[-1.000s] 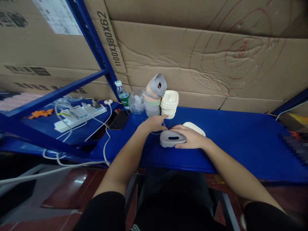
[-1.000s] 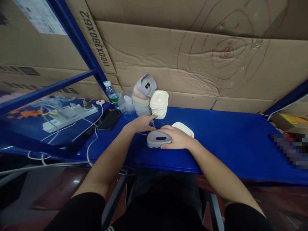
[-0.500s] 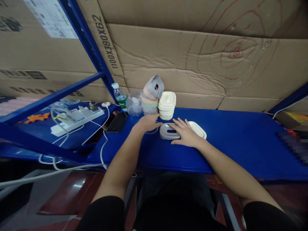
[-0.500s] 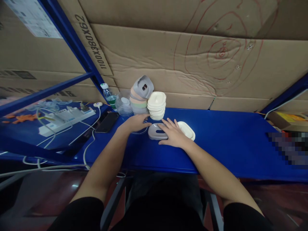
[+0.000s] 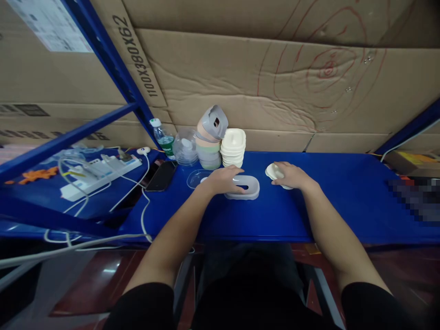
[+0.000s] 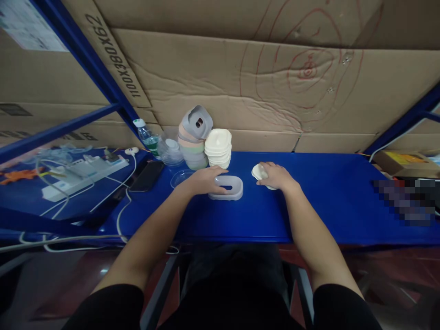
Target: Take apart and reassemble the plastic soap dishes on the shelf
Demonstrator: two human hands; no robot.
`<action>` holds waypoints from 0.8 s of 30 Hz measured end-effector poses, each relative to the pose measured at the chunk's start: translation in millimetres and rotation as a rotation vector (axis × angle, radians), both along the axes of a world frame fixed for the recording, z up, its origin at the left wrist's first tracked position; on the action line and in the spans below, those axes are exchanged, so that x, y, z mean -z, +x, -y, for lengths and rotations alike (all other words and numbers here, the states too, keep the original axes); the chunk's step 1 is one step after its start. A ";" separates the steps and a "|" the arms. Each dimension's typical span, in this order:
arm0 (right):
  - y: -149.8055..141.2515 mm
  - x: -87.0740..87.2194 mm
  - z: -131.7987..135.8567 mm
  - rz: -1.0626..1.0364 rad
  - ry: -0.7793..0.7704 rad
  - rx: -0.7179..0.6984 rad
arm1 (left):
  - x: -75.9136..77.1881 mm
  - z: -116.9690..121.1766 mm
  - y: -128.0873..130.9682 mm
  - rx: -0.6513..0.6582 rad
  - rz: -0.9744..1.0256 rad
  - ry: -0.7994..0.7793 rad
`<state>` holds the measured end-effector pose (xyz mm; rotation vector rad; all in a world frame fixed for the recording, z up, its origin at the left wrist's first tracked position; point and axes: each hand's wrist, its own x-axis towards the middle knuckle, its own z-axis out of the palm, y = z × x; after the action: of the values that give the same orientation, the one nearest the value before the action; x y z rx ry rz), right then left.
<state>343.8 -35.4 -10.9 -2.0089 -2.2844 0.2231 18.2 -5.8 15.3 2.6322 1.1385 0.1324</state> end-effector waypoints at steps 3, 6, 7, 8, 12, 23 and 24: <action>-2.3 4.3 -1.8 -0.034 0.017 -0.075 | 2.3 -5.4 -2.8 -0.043 -0.010 0.034; -11.6 4.3 2.1 -0.068 0.039 -0.107 | 6.2 -11.4 -5.5 -0.062 -0.012 0.056; -14.8 3.5 3.9 -0.078 0.045 -0.111 | 7.5 -13.0 -6.1 -0.064 -0.017 0.060; -17.6 2.6 5.6 -0.083 0.050 -0.112 | 8.6 -14.3 -6.6 -0.063 -0.021 0.066; -23.6 0.0 9.4 -0.062 0.044 -0.098 | 10.4 -16.4 -8.7 -0.064 -0.033 0.102; -19.6 0.6 8.8 -0.091 0.062 -0.184 | 12.8 -21.2 -15.8 -0.143 -0.037 0.158; -19.7 -0.4 8.9 -0.106 0.082 -0.193 | 12.8 -21.5 -15.8 -0.142 -0.038 0.160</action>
<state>324.1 -44.3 -10.4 -1.6968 -2.3790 0.2389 2.4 15.7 2.5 2.6999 1.3812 0.2112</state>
